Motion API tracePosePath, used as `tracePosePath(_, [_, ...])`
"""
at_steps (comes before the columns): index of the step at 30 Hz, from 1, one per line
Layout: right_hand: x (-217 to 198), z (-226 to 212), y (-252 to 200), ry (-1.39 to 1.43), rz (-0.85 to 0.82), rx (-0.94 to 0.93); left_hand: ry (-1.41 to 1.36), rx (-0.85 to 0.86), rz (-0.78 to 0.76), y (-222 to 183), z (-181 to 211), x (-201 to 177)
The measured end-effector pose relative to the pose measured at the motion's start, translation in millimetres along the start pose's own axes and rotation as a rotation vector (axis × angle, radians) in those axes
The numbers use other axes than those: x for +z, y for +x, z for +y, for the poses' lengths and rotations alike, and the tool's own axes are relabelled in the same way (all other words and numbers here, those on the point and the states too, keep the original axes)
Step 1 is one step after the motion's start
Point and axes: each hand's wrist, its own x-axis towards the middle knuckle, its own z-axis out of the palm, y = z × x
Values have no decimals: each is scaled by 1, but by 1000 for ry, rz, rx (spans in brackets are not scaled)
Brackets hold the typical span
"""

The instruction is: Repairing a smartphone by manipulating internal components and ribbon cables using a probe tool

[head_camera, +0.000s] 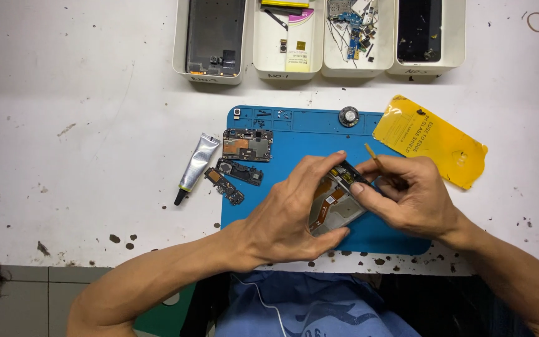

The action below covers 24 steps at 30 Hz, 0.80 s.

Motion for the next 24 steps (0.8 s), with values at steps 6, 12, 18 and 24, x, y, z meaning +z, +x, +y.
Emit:
tracePosePath(6, [0, 2, -1, -11, -25, -51, -5, 26, -6, -1, -2, 5])
tracePosePath(12, [-13, 8, -4, -73, 75, -85, -40, 40, 7, 4, 0, -10])
tracePosePath(18, [-22, 21, -9, -24, 208, -119, -608, -298, -276, 21, 2, -41])
tracePosePath(24, [-18, 18, 0, 203, 180, -209, -767, -380, -355, 16, 1, -28])
